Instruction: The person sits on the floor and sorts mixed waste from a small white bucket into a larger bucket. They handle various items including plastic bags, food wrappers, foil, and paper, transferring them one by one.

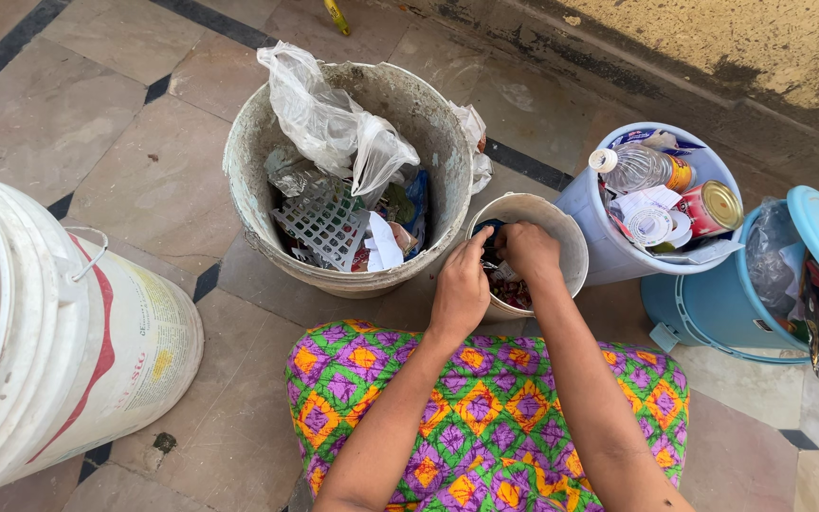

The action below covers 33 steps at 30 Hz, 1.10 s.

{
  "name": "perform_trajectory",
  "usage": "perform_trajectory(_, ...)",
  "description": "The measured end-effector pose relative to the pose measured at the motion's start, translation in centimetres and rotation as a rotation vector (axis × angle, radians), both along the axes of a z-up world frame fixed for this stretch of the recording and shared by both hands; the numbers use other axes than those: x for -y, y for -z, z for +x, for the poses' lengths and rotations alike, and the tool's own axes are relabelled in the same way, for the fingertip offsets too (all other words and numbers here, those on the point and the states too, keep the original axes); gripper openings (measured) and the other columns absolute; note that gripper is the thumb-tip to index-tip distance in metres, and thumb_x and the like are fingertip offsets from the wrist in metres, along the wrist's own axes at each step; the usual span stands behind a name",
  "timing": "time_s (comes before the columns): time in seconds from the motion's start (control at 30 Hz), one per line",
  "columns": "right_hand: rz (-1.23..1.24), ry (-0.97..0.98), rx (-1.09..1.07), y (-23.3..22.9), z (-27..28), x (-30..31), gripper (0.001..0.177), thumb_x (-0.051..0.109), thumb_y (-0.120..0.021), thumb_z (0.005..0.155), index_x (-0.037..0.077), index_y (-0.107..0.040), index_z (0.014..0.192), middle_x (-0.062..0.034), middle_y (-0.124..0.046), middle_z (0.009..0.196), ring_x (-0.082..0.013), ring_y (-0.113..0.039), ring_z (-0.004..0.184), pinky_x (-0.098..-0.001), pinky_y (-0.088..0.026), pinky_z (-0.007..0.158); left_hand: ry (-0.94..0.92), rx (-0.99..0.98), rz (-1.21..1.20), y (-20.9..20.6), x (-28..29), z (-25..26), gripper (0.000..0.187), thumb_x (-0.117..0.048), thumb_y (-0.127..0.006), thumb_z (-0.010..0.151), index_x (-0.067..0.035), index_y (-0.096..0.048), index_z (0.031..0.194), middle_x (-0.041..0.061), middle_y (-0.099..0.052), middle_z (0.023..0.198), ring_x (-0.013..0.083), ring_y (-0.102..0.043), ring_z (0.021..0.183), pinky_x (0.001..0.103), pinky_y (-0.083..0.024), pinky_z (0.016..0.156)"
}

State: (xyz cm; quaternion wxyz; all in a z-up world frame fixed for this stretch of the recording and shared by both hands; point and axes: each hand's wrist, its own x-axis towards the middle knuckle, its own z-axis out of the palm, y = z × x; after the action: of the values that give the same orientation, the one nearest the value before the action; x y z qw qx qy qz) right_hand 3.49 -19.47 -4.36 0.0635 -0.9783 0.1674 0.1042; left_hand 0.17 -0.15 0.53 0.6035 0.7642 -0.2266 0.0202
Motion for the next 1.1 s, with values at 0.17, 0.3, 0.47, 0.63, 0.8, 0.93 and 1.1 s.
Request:
perform_trajectory(0.17,-0.099,-0.030,0.138,-1.8,-0.1,-1.2,0.009,0.024,-0.069,0.091,0.022,-0.078,0.090,-0.0021,-0.071,0.108,-0.0254,-0.068,0.107,-0.0457,-0.056,0.078,0.009,0.029,0.004,-0.1,-0.2,-0.1,0.056,0.010,-0.052,0.089,-0.001,-0.051,0.144,0.024,-0.064,0.128,0.0392,-0.063,0.117,0.046,-0.052,0.098)
perform_trajectory(0.3,-0.016,-0.001,0.393,-4.4,-1.9,-1.8,0.010,0.023,-0.068,0.091,0.018,-0.075,0.096,-0.0039,-0.070,0.108,-0.0290,-0.067,0.105,-0.0489,-0.055,0.077,0.028,-0.052,-0.007,-0.3,-0.3,0.0,0.055,0.007,-0.052,0.090,-0.002,-0.050,0.145,0.023,-0.064,0.126,0.0367,-0.067,0.113,0.046,-0.052,0.097)
perform_trajectory(0.47,0.226,0.027,0.670,-7.8,-4.3,-1.1,0.012,0.014,-0.067,0.099,0.004,-0.068,0.105,-0.0114,-0.070,0.105,-0.0305,-0.068,0.096,-0.0443,-0.054,0.081,0.002,0.033,-0.020,-0.1,-0.2,-0.1,0.051,0.006,-0.055,0.089,0.000,-0.052,0.139,0.023,-0.065,0.129,0.0404,-0.062,0.121,0.048,-0.049,0.102)
perform_trajectory(0.63,0.446,0.124,0.704,-10.6,-5.9,-0.3,0.014,0.007,-0.069,0.095,-0.003,-0.068,0.105,-0.0139,-0.074,0.090,-0.0198,-0.072,0.085,-0.0311,-0.052,0.077,0.005,0.060,-0.030,-0.1,-0.2,0.1,0.039,0.005,-0.057,0.087,0.000,-0.059,0.125,0.022,-0.065,0.133,0.0393,-0.060,0.126,0.048,-0.047,0.106)
perform_trajectory(0.8,0.568,0.131,0.831,-12.7,-6.8,-1.3,0.007,0.001,-0.063,0.099,-0.004,-0.067,0.102,-0.0080,-0.074,0.089,-0.0117,-0.070,0.084,-0.0254,-0.055,0.077,0.020,0.141,0.020,0.1,-0.2,-0.1,0.030,0.005,-0.060,0.085,0.000,-0.067,0.114,0.018,-0.070,0.125,0.0377,-0.059,0.129,0.047,-0.045,0.110)
perform_trajectory(0.93,0.804,0.173,1.084,-14.6,-5.9,-3.0,0.007,0.002,-0.062,0.107,-0.003,-0.064,0.110,-0.0080,-0.069,0.094,-0.0113,-0.065,0.080,-0.0237,-0.052,0.066,0.025,0.208,0.057,0.4,-0.3,-0.1,0.027,0.005,-0.061,0.084,-0.001,-0.068,0.110,0.018,-0.070,0.126,0.0387,-0.059,0.128,0.046,-0.046,0.110)
perform_trajectory(1.1,1.352,0.106,0.966,-15.5,-2.4,-6.9,0.014,0.004,-0.057,0.106,-0.003,-0.060,0.119,-0.0122,-0.071,0.101,-0.0214,-0.075,0.085,-0.0333,-0.064,0.070,0.017,0.246,0.058,0.3,-0.3,-0.2,0.028,0.006,-0.061,0.086,0.001,-0.066,0.114,0.020,-0.069,0.126,0.0386,-0.059,0.129,0.047,-0.045,0.112)
